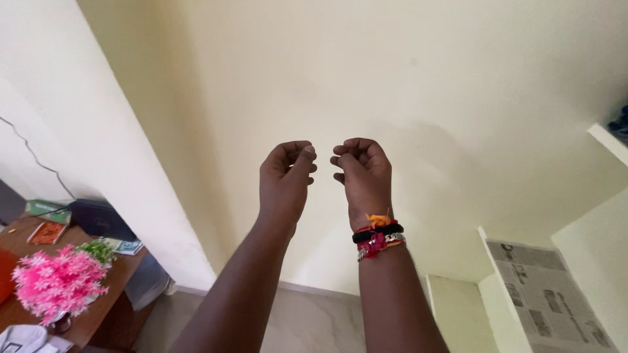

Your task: The person picks up two folded shirts from a table and places them one by one onto a shelf inside a closet.

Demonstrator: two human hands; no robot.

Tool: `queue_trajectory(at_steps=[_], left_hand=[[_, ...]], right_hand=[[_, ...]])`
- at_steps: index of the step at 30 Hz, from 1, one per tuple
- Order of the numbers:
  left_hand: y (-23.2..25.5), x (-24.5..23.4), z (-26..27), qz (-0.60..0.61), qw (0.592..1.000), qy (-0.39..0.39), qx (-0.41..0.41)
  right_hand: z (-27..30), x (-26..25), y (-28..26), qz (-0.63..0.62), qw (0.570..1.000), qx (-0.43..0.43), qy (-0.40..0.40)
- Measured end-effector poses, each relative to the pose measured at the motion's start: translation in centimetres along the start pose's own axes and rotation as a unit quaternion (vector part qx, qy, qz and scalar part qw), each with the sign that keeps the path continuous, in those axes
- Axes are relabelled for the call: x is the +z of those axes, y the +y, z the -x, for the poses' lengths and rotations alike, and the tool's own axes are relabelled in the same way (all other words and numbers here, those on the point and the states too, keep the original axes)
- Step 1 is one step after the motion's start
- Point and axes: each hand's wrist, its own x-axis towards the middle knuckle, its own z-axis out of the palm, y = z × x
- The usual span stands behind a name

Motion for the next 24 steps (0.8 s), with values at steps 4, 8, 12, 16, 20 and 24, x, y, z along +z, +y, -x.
queue_trajectory(at_steps=[4,8,12,16,20,24], left_hand=[[1.0,-1.0,-0.1,-0.010,0.999,0.038,-0.032],[1.5,-1.8,0.3,-0.010,0.998,0.057,-0.035],[1.7,-3.4,0.6,-0.001,0.999,0.051,-0.010],[2.2,-6.1,0.4,0.002,0.998,0.057,-0.002],[3.2,-8.8,0.4,0.004,0.998,0.065,-0.001],[4.5,-12.0,0.3,-0.004,0.997,0.072,-0.004]], right_hand=[[0.0,1.3,-0.1,0.005,1.000,0.008,-0.019],[0.6,2.5,-0.3,0.019,0.999,0.016,-0.034],[1.2,4.2,-0.3,0.024,0.998,0.024,-0.054],[2.2,6.7,-0.2,0.031,0.996,0.024,-0.080],[3.2,9.4,-0.2,0.032,0.995,0.030,-0.085],[4.7,12.6,-0.2,0.040,0.994,0.026,-0.096]])
